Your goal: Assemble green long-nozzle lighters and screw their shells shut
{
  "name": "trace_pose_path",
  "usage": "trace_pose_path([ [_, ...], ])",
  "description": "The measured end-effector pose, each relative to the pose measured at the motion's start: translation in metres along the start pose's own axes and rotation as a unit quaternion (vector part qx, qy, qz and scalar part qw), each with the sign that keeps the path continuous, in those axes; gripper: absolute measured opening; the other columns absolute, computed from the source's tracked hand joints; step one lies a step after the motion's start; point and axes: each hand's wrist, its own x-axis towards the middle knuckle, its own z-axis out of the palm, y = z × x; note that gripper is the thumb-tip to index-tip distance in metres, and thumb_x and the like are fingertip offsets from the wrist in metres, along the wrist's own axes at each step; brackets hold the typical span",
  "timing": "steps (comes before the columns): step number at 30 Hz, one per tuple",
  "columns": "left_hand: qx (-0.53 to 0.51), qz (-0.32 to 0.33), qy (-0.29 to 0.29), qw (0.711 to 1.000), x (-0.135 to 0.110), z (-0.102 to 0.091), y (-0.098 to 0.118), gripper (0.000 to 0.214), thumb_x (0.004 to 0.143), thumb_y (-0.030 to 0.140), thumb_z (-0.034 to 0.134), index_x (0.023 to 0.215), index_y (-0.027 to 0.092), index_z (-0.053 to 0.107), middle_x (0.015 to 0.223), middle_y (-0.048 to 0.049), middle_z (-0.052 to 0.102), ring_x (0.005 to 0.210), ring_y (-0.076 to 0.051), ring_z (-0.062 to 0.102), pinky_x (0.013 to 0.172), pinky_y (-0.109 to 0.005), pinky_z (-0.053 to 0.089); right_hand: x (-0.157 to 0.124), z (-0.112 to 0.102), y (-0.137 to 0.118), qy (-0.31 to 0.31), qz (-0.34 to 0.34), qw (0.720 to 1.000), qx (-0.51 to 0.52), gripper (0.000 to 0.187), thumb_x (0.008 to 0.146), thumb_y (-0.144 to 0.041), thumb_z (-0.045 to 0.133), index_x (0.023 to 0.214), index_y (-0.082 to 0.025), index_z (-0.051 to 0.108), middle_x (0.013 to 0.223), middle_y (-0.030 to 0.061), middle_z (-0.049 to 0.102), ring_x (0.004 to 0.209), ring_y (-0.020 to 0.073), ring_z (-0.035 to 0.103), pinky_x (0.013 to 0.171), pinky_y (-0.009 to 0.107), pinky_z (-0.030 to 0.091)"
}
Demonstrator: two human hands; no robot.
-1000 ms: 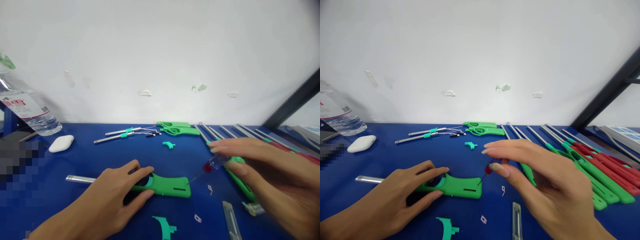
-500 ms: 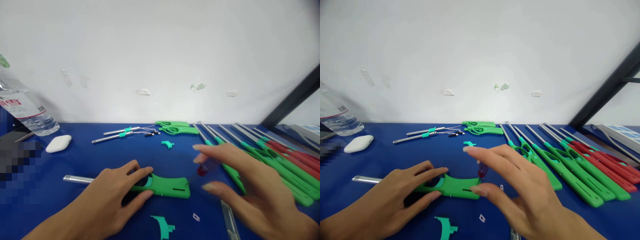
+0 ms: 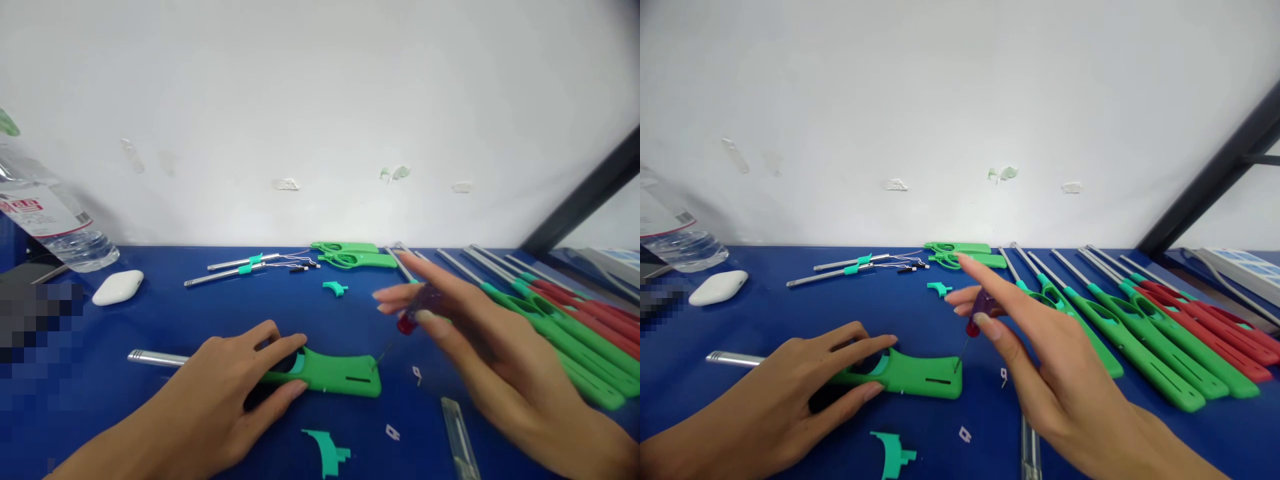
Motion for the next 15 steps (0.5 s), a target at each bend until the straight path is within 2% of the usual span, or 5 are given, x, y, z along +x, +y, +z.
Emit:
trace_pose_path([
  [3, -0.009, -0.012, 0.002, 1.0, -0.0005, -0.0005, 0.0014, 0.043, 0.108, 0.05, 0.044, 0.145, 0.035, 0.058, 0.123, -0.0047, 0.07, 0.085, -0.023, 0.075, 0.071, -0.033, 0.055, -0.0008, -0.0008, 0.0027, 0.031, -0.02, 0.999, -0.029, 0.042, 0.101, -0.019, 0.06, 0.14, -0.033, 0.057, 0.095, -0.0006, 0.074, 0.08, 0.016, 0.072, 0.074, 0.026, 0.059],
  [5, -0.028, -0.013, -0.005, 1.0, -0.0008, -0.0009, 0.002, 0.042, 0.107, 0.049, 0.045, 0.145, 0.034, 0.058, 0.12, -0.0037, 0.07, 0.083, -0.021, 0.074, 0.072, -0.032, 0.054, -0.0025, -0.0018, 0.0031, 0.032, -0.047, 0.996, -0.064, 0.036, 0.099, -0.022, 0.063, 0.133, -0.032, 0.06, 0.085, -0.0015, 0.071, 0.073, 0.0164, 0.07, 0.067, 0.026, 0.058],
  [9, -0.052, -0.017, -0.015, 0.998, -0.0011, -0.0012, 0.0023, 0.041, 0.107, 0.046, 0.046, 0.145, 0.034, 0.057, 0.115, -0.0023, 0.069, 0.081, -0.02, 0.072, 0.071, -0.032, 0.052, -0.0059, -0.0033, -0.0004, -0.003, -0.048, 0.997, -0.06, 0.055, 0.103, -0.017, 0.048, 0.156, -0.029, 0.042, 0.112, 0.0048, 0.074, 0.089, 0.0172, 0.073, 0.077, 0.026, 0.06],
  [11, -0.053, -0.017, -0.017, 0.998, -0.0008, -0.0013, 0.0023, 0.04, 0.108, 0.045, 0.046, 0.145, 0.034, 0.057, 0.114, -0.0023, 0.069, 0.082, -0.02, 0.072, 0.071, -0.032, 0.052, -0.0058, -0.0028, -0.0022, -0.004, -0.035, 0.999, -0.039, 0.059, 0.102, -0.012, 0.045, 0.159, -0.03, 0.038, 0.118, 0.004, 0.074, 0.091, 0.0155, 0.074, 0.079, 0.024, 0.06],
  [15, -0.042, -0.014, -0.01, 0.999, 0.0004, -0.0013, 0.0018, 0.041, 0.107, 0.046, 0.046, 0.144, 0.033, 0.058, 0.116, -0.0038, 0.07, 0.079, -0.02, 0.072, 0.071, -0.032, 0.053, -0.0026, -0.0024, -0.0032, 0.025, -0.037, 0.998, -0.038, 0.032, 0.099, -0.022, 0.064, 0.13, -0.033, 0.062, 0.09, -0.0023, 0.075, 0.073, 0.0157, 0.072, 0.07, 0.025, 0.061],
])
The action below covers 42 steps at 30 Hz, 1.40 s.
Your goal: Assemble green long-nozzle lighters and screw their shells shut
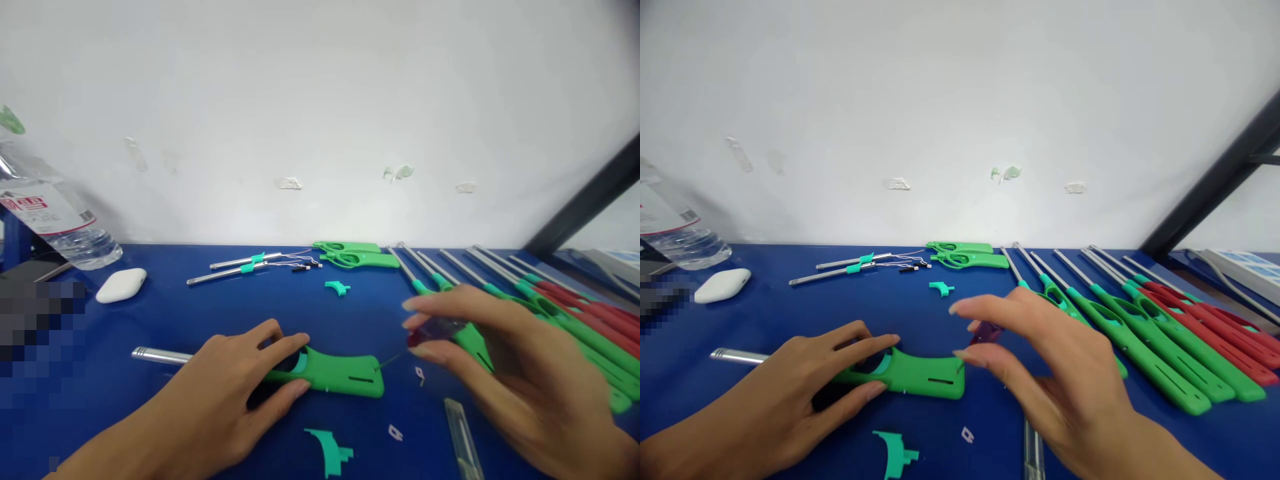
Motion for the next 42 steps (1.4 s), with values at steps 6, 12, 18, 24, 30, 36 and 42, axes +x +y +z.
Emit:
trace_pose_path([
  [6, 0.006, 0.008, 0.009, 1.0, 0.0, 0.001, -0.001, 0.042, 0.107, 0.048, 0.047, 0.143, 0.033, 0.06, 0.118, -0.0049, 0.07, 0.079, -0.021, 0.073, 0.07, -0.032, 0.055, 0.0, -0.003, 0.0, -0.01, 0.004, 1.0, -0.025, 0.053, 0.104, -0.019, 0.05, 0.155, -0.031, 0.046, 0.121, 0.0044, 0.075, 0.104, 0.0218, 0.074, 0.086, 0.032, 0.062],
  [12, 0.006, 0.003, 0.011, 1.0, -0.001, 0.001, 0.0, 0.041, 0.107, 0.047, 0.047, 0.144, 0.033, 0.059, 0.116, -0.0039, 0.071, 0.078, -0.019, 0.072, 0.07, -0.031, 0.054, 0.0, -0.002, -0.001, 0.034, 0.01, 0.999, -0.003, 0.029, 0.097, -0.019, 0.064, 0.122, -0.034, 0.068, 0.084, -0.0018, 0.07, 0.068, 0.0158, 0.069, 0.059, 0.025, 0.057],
  [18, 0.018, 0.016, 0.003, 1.0, 0.0, 0.002, -0.002, 0.043, 0.107, 0.049, 0.044, 0.144, 0.032, 0.059, 0.121, -0.0061, 0.07, 0.08, -0.021, 0.074, 0.069, -0.032, 0.056, 0.002, -0.004, 0.0, -0.025, 0.007, 0.999, -0.024, 0.052, 0.101, -0.019, 0.052, 0.152, -0.03, 0.05, 0.121, 0.0053, 0.075, 0.1, 0.0231, 0.075, 0.08, 0.033, 0.063],
  [24, 0.008, 0.004, 0.013, 1.0, 0.0, 0.0, 0.0, 0.041, 0.107, 0.046, 0.048, 0.144, 0.033, 0.059, 0.117, -0.0046, 0.07, 0.079, -0.02, 0.073, 0.071, -0.031, 0.055, 0.004, -0.005, -0.001, 0.009, -0.017, 0.998, -0.057, 0.02, 0.1, -0.029, 0.062, 0.119, -0.03, 0.069, 0.084, 0.0002, 0.075, 0.067, 0.0188, 0.072, 0.059, 0.028, 0.058],
  [30, -0.001, -0.005, -0.006, 1.0, -0.001, 0.0, 0.001, 0.041, 0.107, 0.045, 0.047, 0.145, 0.033, 0.057, 0.116, -0.0037, 0.069, 0.081, -0.021, 0.072, 0.072, -0.034, 0.054, 0.002, -0.012, 0.003, -0.024, -0.003, 0.993, -0.118, 0.042, 0.104, -0.036, 0.049, 0.145, -0.028, 0.057, 0.093, 0.004, 0.077, 0.069, 0.0216, 0.074, 0.056, 0.03, 0.056],
  [36, -0.001, -0.011, -0.012, 1.0, -0.001, 0.0, 0.001, 0.041, 0.107, 0.048, 0.045, 0.144, 0.035, 0.057, 0.118, -0.0029, 0.068, 0.082, -0.022, 0.072, 0.073, -0.036, 0.054, 0.002, -0.013, -0.006, -0.072, 0.129, 0.983, 0.106, 0.017, 0.098, -0.032, 0.064, 0.115, -0.034, 0.069, 0.049, -0.0102, 0.059, 0.031, 0.0128, 0.054, 0.029, 0.022, 0.036],
  [42, -0.008, -0.011, -0.011, 1.0, -0.001, 0.0, 0.001, 0.041, 0.107, 0.046, 0.047, 0.144, 0.034, 0.057, 0.116, -0.0025, 0.068, 0.08, -0.021, 0.072, 0.072, -0.035, 0.053, 0.009, -0.011, -0.008, -0.158, 0.225, 0.859, 0.433, 0.034, 0.109, -0.049, 0.04, 0.102, -0.03, 0.068, 0.061, -0.002, 0.075, 0.048, 0.0168, 0.07, 0.059, 0.028, 0.059],
])
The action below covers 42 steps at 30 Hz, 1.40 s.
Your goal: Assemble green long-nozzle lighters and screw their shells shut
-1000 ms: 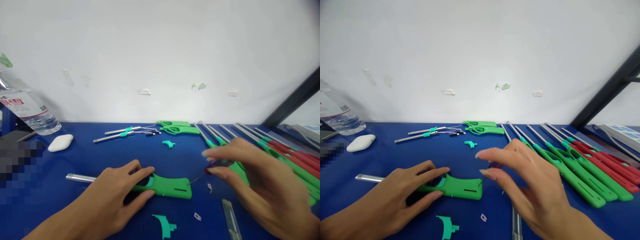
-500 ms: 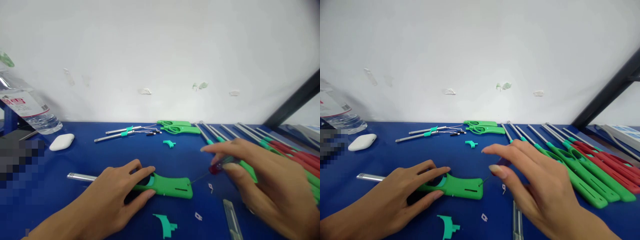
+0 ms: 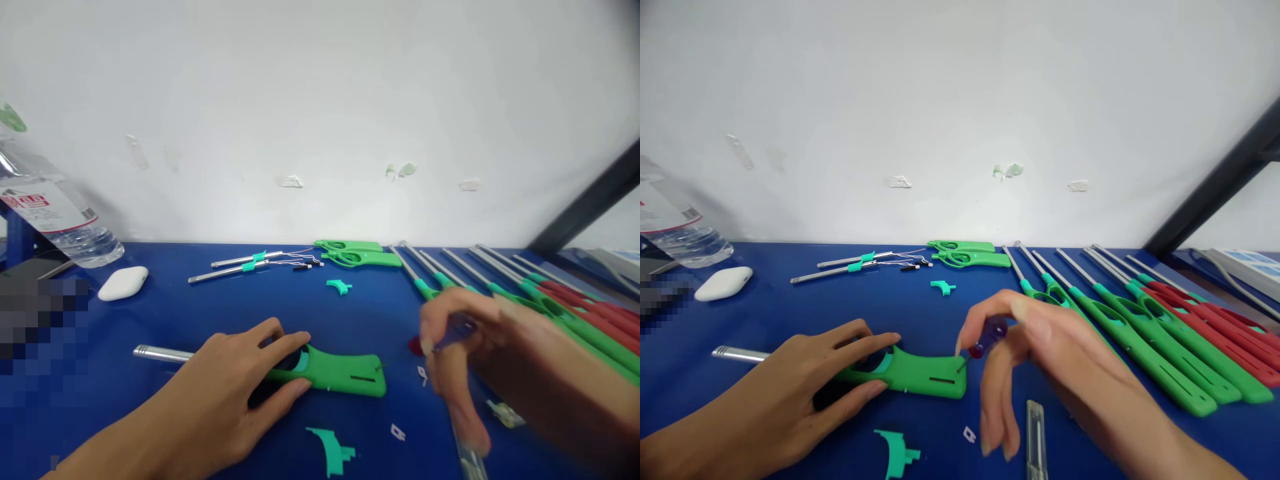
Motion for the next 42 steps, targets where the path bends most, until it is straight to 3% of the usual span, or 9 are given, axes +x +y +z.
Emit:
trace_pose_path([
  [2, 0.0, 0.002, 0.0, 1.0, 0.0, 0.0, 0.0, 0.04, 0.107, 0.045, 0.048, 0.144, 0.034, 0.057, 0.117, -0.0025, 0.068, 0.081, -0.021, 0.072, 0.073, -0.034, 0.053, 0.002, -0.001, 0.0, -0.015, 0.022, 0.998, 0.063, 0.039, 0.107, -0.055, 0.041, 0.103, -0.028, 0.069, 0.063, 0.0014, 0.077, 0.046, 0.0163, 0.068, 0.054, 0.027, 0.056],
  [7, 0.013, -0.002, -0.003, 1.0, 0.0, 0.0, -0.001, 0.041, 0.107, 0.047, 0.046, 0.144, 0.034, 0.057, 0.12, -0.0025, 0.068, 0.083, -0.022, 0.072, 0.074, -0.036, 0.053, 0.001, 0.006, -0.005, 0.151, 0.114, 0.982, 0.032, 0.037, 0.081, -0.063, 0.079, 0.085, -0.028, 0.068, 0.042, -0.0076, 0.055, 0.036, 0.0107, 0.046, 0.045, 0.023, 0.042],
  [10, 0.009, -0.001, -0.004, 1.0, 0.0, 0.001, -0.001, 0.041, 0.107, 0.047, 0.046, 0.145, 0.035, 0.056, 0.12, -0.0021, 0.068, 0.083, -0.022, 0.073, 0.074, -0.035, 0.053, -0.002, 0.009, -0.008, 0.176, 0.138, 0.973, 0.053, 0.039, 0.075, -0.06, 0.085, 0.078, -0.028, 0.064, 0.045, -0.0092, 0.052, 0.037, 0.0089, 0.044, 0.045, 0.022, 0.037],
  [15, 0.006, 0.001, 0.006, 1.0, -0.001, 0.001, -0.001, 0.041, 0.107, 0.047, 0.047, 0.144, 0.035, 0.057, 0.119, -0.0019, 0.068, 0.083, -0.021, 0.072, 0.073, -0.034, 0.052, -0.004, -0.006, 0.002, 0.057, 0.111, 0.987, 0.106, 0.023, 0.093, -0.053, 0.07, 0.095, -0.03, 0.073, 0.045, -0.0092, 0.048, 0.033, 0.0092, 0.045, 0.047, 0.024, 0.04],
  [20, -0.001, 0.005, 0.01, 1.0, -0.001, 0.002, -0.002, 0.041, 0.107, 0.047, 0.048, 0.145, 0.035, 0.056, 0.116, -0.0013, 0.069, 0.081, -0.02, 0.072, 0.071, -0.033, 0.051, -0.002, -0.014, 0.008, -0.013, 0.107, 0.983, 0.146, 0.034, 0.1, -0.059, 0.058, 0.103, -0.03, 0.076, 0.056, -0.0007, 0.07, 0.046, 0.0147, 0.061, 0.052, 0.024, 0.05],
  [28, 0.011, 0.01, 0.017, 1.0, 0.0, 0.001, -0.001, 0.041, 0.107, 0.047, 0.047, 0.144, 0.034, 0.057, 0.116, -0.0024, 0.069, 0.081, -0.02, 0.072, 0.071, -0.033, 0.052, 0.0, 0.004, -0.014, 0.151, 0.146, 0.976, 0.056, 0.035, 0.079, -0.057, 0.084, 0.079, -0.029, 0.063, 0.044, -0.0096, 0.056, 0.036, 0.0073, 0.043, 0.048, 0.021, 0.037],
  [33, 0.017, 0.012, 0.022, 1.0, 0.0, 0.001, -0.001, 0.042, 0.106, 0.047, 0.048, 0.145, 0.034, 0.057, 0.117, -0.0027, 0.07, 0.082, -0.021, 0.073, 0.072, -0.033, 0.054, -0.004, -0.005, -0.005, 0.016, 0.156, 0.984, 0.081, 0.034, 0.09, -0.063, 0.068, 0.094, -0.03, 0.074, 0.038, -0.0098, 0.041, 0.033, 0.0096, 0.033, 0.052, 0.028, 0.039],
  [36, 0.016, 0.016, 0.024, 0.999, 0.0, 0.002, -0.002, 0.042, 0.107, 0.048, 0.047, 0.145, 0.033, 0.057, 0.116, -0.0032, 0.071, 0.081, -0.02, 0.074, 0.07, -0.032, 0.054, -0.004, -0.01, -0.001, -0.041, 0.152, 0.979, 0.13, 0.041, 0.095, -0.067, 0.057, 0.098, -0.03, 0.073, 0.046, -0.0054, 0.054, 0.036, 0.0126, 0.042, 0.048, 0.028, 0.04],
  [42, 0.035, 0.018, 0.023, 0.999, 0.0, 0.002, -0.002, 0.044, 0.107, 0.05, 0.045, 0.146, 0.034, 0.056, 0.122, -0.0042, 0.07, 0.086, -0.024, 0.075, 0.07, -0.034, 0.055, 0.0, -0.002, -0.007, 0.132, 0.135, 0.982, 0.021, 0.038, 0.077, -0.057, 0.085, 0.08, -0.028, 0.061, 0.046, -0.0097, 0.049, 0.036, 0.0073, 0.028, 0.04, 0.024, 0.023],
])
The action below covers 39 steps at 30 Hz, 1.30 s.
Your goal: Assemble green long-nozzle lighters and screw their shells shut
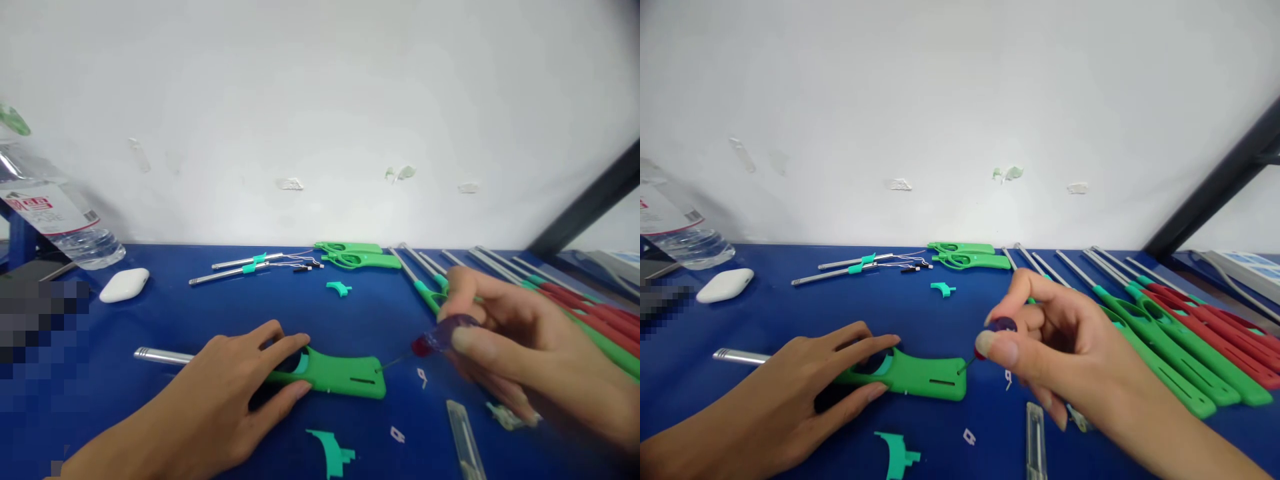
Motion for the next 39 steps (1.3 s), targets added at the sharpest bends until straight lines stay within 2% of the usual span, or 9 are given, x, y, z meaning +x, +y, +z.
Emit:
trace_pose_path([
  [2, -0.007, -0.007, 0.001, 1.0, 0.0, 0.0, 0.001, 0.043, 0.107, 0.05, 0.046, 0.146, 0.035, 0.056, 0.12, -0.0032, 0.07, 0.084, -0.023, 0.074, 0.071, -0.034, 0.054, -0.001, 0.001, 0.0, 0.005, -0.006, 1.0, -0.004, 0.037, 0.08, -0.056, 0.084, 0.083, -0.029, 0.059, 0.047, -0.0105, 0.048, 0.036, 0.0062, 0.027, 0.041, 0.024, 0.023],
  [5, -0.024, -0.011, -0.002, 1.0, -0.001, -0.001, 0.002, 0.041, 0.107, 0.048, 0.047, 0.145, 0.036, 0.056, 0.117, -0.002, 0.07, 0.083, -0.021, 0.073, 0.072, -0.033, 0.052, 0.0, -0.005, 0.005, -0.053, -0.004, 0.999, -0.01, 0.026, 0.095, -0.056, 0.068, 0.097, -0.03, 0.066, 0.042, -0.0113, 0.042, 0.035, 0.0076, 0.032, 0.046, 0.024, 0.034],
  [10, -0.028, -0.011, 0.001, 1.0, -0.002, 0.001, 0.001, 0.041, 0.106, 0.047, 0.048, 0.145, 0.036, 0.056, 0.117, -0.0015, 0.069, 0.084, -0.021, 0.073, 0.072, -0.033, 0.052, 0.01, -0.015, 0.014, -0.165, -0.032, 0.985, 0.043, 0.037, 0.105, -0.056, 0.049, 0.112, -0.027, 0.071, 0.06, -0.0026, 0.066, 0.038, 0.0092, 0.051, 0.045, 0.023, 0.04],
  [15, -0.018, -0.005, 0.011, 1.0, -0.001, 0.0, 0.002, 0.041, 0.106, 0.046, 0.05, 0.144, 0.034, 0.058, 0.115, -0.0023, 0.07, 0.081, -0.021, 0.073, 0.07, -0.032, 0.053, 0.007, -0.006, 0.007, -0.019, -0.038, 0.999, -0.022, 0.028, 0.092, -0.057, 0.071, 0.095, -0.029, 0.07, 0.059, -0.0054, 0.063, 0.039, 0.0083, 0.047, 0.044, 0.021, 0.038],
  [17, -0.019, -0.004, 0.012, 1.0, -0.001, -0.001, 0.002, 0.041, 0.105, 0.046, 0.05, 0.143, 0.034, 0.058, 0.114, -0.0022, 0.07, 0.079, -0.02, 0.073, 0.069, -0.032, 0.053, 0.004, -0.004, 0.006, -0.002, -0.069, 0.996, -0.058, 0.025, 0.088, -0.055, 0.075, 0.09, -0.03, 0.07, 0.058, -0.0063, 0.058, 0.04, 0.0093, 0.045, 0.043, 0.022, 0.039],
  [22, -0.018, -0.004, 0.007, 1.0, 0.0, -0.001, 0.002, 0.041, 0.106, 0.045, 0.05, 0.144, 0.034, 0.057, 0.115, -0.0029, 0.071, 0.081, -0.021, 0.073, 0.071, -0.031, 0.054, -0.002, -0.002, 0.005, 0.075, -0.146, 0.974, -0.154, 0.017, 0.083, -0.046, 0.08, 0.085, -0.032, 0.073, 0.081, -0.0009, 0.067, 0.06, 0.0151, 0.059, 0.049, 0.023, 0.049],
  [27, 0.005, 0.003, -0.001, 1.0, 0.0, -0.001, 0.001, 0.043, 0.107, 0.049, 0.044, 0.145, 0.033, 0.056, 0.124, -0.0055, 0.07, 0.087, -0.024, 0.075, 0.07, -0.034, 0.056, 0.002, 0.005, 0.008, 0.165, -0.241, 0.944, -0.155, 0.03, 0.079, -0.037, 0.084, 0.065, -0.026, 0.061, 0.063, -0.0032, 0.056, 0.054, 0.0127, 0.05, 0.046, 0.022, 0.042],
  [31, 0.0, 0.003, -0.01, 1.0, 0.001, -0.001, 0.001, 0.042, 0.107, 0.048, 0.046, 0.145, 0.033, 0.056, 0.121, -0.0044, 0.07, 0.086, -0.023, 0.075, 0.071, -0.035, 0.056, 0.001, 0.015, 0.014, 0.235, -0.274, 0.92, -0.151, 0.037, 0.079, -0.031, 0.084, 0.062, -0.026, 0.052, 0.059, -0.0034, 0.048, 0.053, 0.0143, 0.045, 0.046, 0.027, 0.042],
  [39, -0.024, -0.014, -0.005, 1.0, 0.0, -0.002, 0.003, 0.04, 0.106, 0.047, 0.05, 0.143, 0.033, 0.058, 0.118, -0.0035, 0.07, 0.085, -0.022, 0.074, 0.074, -0.034, 0.055, -0.007, 0.028, 0.017, 0.243, -0.294, 0.914, -0.137, 0.026, 0.079, -0.041, 0.087, 0.072, -0.034, 0.063, 0.055, -0.0044, 0.045, 0.046, 0.0159, 0.045, 0.045, 0.033, 0.046],
])
